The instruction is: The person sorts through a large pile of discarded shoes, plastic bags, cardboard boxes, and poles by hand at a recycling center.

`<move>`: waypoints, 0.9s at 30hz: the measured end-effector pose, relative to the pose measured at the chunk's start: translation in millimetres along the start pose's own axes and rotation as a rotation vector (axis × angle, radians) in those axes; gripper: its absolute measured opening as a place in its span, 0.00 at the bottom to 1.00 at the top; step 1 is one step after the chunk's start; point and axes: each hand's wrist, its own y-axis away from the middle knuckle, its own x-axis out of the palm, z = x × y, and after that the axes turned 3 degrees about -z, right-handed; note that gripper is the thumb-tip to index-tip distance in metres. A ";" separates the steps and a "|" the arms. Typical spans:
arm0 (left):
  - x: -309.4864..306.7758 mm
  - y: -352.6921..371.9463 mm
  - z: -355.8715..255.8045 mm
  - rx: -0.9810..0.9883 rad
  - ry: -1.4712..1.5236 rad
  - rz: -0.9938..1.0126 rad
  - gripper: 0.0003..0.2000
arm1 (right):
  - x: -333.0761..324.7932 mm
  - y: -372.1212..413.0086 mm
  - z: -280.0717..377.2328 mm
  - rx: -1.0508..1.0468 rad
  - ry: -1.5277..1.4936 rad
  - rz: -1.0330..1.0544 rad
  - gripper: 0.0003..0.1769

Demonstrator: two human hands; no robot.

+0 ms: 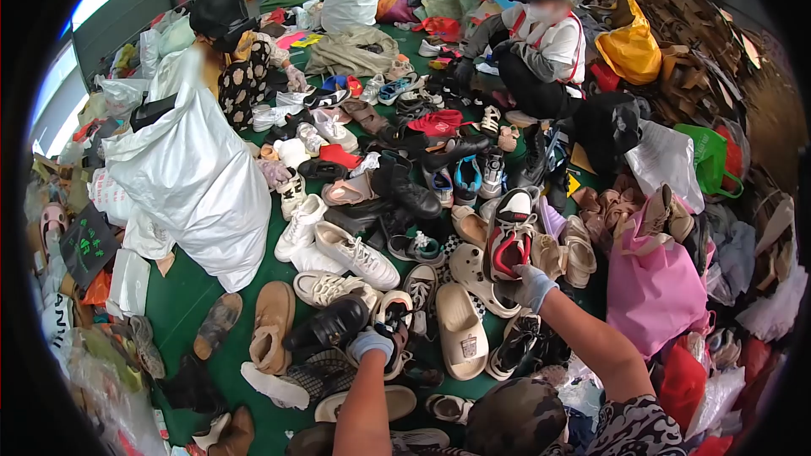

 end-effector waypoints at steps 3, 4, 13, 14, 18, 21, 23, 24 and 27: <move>0.9 0.0 1.0 0.029 0.007 0.002 0.33 | -0.8 -13.8 -0.8 -0.006 0.007 0.015 0.16; 2.7 -1.9 1.5 0.030 0.010 0.000 0.33 | -0.7 -17.5 0.7 0.007 0.007 0.012 0.16; 4.5 -4.5 1.9 0.019 0.030 0.007 0.32 | 5.8 -22.4 -0.6 -0.015 0.071 0.018 0.16; 7.1 -5.9 2.6 0.030 0.030 -0.002 0.32 | 4.7 -30.1 4.6 -0.029 0.075 0.008 0.15; 8.3 -5.4 3.4 0.051 0.021 -0.030 0.31 | 14.9 -61.5 48.2 -0.137 0.076 -0.025 0.16; 1.3 3.2 0.7 0.041 -0.026 -0.023 0.27 | 25.9 -72.1 83.2 -0.257 0.042 0.059 0.17; -2.9 6.5 -2.3 0.026 -0.032 0.002 0.27 | 30.2 -61.7 99.0 -0.315 0.147 0.006 0.20; -4.1 6.4 -2.9 0.005 -0.034 0.023 0.27 | 31.7 -60.5 92.5 -0.451 0.185 -0.067 0.21; -3.9 1.9 -2.7 0.010 -0.021 0.033 0.29 | 22.8 -72.9 50.5 -0.552 0.516 -0.061 0.24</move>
